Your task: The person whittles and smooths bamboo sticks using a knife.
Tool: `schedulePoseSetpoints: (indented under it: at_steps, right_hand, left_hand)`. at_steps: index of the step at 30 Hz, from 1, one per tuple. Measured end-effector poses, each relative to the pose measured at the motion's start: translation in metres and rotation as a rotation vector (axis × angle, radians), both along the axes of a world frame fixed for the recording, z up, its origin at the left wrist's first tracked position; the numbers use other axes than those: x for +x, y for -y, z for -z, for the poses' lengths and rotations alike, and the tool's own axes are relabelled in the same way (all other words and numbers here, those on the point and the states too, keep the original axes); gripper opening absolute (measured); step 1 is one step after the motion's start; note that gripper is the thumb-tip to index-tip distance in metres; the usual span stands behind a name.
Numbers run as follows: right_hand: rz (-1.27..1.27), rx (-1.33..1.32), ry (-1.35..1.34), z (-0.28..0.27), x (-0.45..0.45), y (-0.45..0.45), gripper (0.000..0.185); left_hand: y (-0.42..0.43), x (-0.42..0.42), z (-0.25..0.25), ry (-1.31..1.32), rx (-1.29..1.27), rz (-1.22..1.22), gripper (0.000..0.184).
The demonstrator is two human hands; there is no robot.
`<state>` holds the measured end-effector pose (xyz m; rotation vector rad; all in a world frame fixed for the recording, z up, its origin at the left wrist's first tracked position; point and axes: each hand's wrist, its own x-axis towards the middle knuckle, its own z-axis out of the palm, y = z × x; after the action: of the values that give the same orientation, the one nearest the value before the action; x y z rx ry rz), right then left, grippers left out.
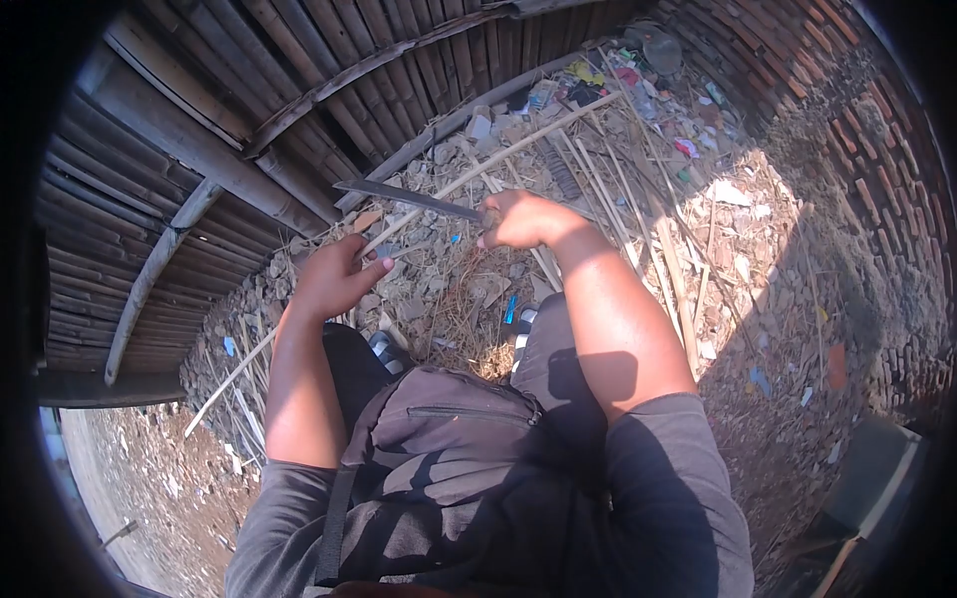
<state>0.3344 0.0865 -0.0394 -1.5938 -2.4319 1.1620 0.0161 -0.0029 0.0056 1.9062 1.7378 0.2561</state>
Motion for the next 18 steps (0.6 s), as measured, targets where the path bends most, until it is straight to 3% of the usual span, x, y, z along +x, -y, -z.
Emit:
schedulePoseSetpoints:
  at_steps: [8,11,18]
  right_hand:
    - [-0.014,0.038,0.008,-0.002,-0.003,0.001,0.063]
    - [0.015,0.032,0.017,-0.007,-0.006,0.0,0.063]
    - [0.121,0.125,0.102,-0.03,-0.01,0.01,0.065]
  left_hand:
    - [-0.002,-0.002,0.009,-0.083,0.022,0.031,0.065]
    - [-0.001,0.001,0.005,-0.051,0.014,0.026,0.057]
    - [0.0,-0.002,0.006,0.019,0.029,-0.004,0.056]
